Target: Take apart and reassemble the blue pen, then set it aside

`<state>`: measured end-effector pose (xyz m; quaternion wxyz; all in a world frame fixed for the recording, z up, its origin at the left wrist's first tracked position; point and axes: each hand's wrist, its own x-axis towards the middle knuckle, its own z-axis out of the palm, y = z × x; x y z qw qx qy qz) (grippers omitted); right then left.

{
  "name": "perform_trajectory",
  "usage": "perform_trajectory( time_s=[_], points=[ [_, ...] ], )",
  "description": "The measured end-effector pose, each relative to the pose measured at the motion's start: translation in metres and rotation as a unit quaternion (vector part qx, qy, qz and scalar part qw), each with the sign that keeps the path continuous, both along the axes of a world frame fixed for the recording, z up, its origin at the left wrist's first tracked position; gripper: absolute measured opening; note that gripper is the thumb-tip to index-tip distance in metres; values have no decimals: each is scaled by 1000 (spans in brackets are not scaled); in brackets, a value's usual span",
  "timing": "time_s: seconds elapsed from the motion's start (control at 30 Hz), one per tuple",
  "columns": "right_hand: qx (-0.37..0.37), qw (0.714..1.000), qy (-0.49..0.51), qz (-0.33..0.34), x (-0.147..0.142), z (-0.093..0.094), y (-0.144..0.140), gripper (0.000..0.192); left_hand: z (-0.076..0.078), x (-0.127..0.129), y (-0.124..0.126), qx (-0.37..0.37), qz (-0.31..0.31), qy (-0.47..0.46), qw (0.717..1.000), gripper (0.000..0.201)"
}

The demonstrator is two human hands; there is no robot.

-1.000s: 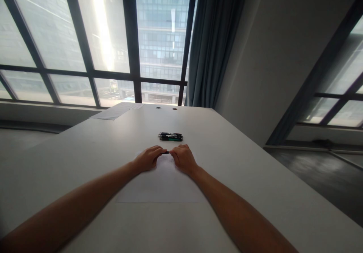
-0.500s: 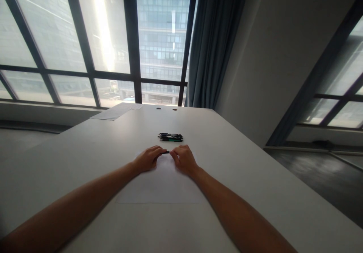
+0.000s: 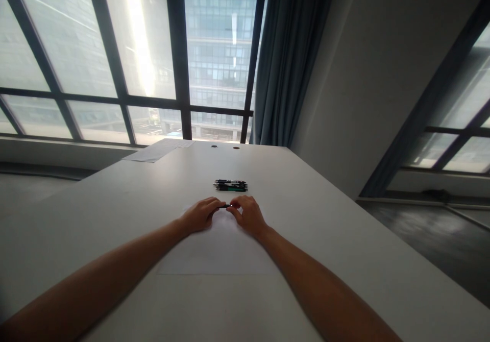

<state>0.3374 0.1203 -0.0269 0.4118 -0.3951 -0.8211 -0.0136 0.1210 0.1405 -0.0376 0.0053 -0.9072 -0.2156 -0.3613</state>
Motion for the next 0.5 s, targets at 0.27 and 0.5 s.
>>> perform_trajectory(
  time_s=[0.27, 0.5],
  points=[
    [-25, 1000, -17, 7, -1, 3, -3, 32, -1, 1, 0, -3, -3, 8, 1000, 42],
    [10, 999, -47, 14, 1, 2, -3, 21, -2, 2, 0, -3, 5, 6, 1000, 43]
  ],
)
